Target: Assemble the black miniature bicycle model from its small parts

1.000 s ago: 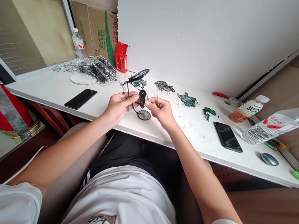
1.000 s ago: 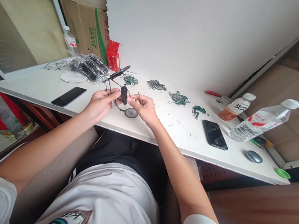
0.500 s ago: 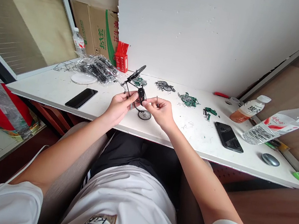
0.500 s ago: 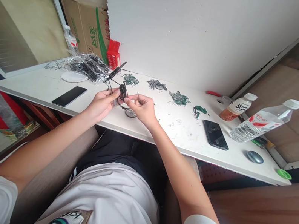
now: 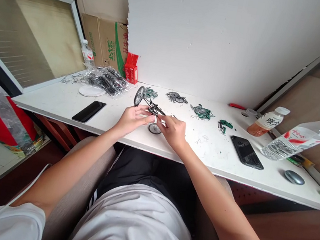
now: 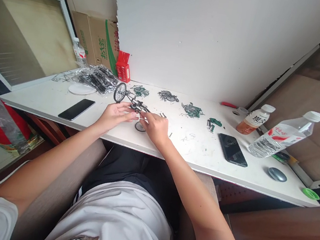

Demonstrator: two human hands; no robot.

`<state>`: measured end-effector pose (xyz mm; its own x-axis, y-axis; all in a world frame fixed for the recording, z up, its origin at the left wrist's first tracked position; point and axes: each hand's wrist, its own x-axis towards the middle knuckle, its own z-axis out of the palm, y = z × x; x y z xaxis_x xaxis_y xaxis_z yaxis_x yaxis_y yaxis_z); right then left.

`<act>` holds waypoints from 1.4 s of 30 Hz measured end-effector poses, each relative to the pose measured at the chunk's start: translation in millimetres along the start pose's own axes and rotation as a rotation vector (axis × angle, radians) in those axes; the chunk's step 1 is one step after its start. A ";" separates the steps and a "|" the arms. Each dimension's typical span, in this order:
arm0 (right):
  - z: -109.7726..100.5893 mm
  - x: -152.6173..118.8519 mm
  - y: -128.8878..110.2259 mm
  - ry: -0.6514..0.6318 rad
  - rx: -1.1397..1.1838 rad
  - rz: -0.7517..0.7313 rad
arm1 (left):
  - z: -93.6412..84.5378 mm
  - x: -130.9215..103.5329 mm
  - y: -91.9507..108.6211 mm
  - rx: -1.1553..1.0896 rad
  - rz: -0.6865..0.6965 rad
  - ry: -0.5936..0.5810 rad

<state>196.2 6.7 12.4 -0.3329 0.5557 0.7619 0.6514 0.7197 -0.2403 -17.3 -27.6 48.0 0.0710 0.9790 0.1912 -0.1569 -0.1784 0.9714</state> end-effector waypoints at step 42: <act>9.9 -9.4 2.7 -0.225 0.006 -0.156 | -11.1 14.7 -56.2 -0.250 -0.053 0.115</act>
<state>194.3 7.6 -1.4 -0.5725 0.5159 0.6373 0.5762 0.8061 -0.1349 -18.3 -2.0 -5.3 -0.0246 0.9937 0.1097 -0.3948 -0.1105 0.9121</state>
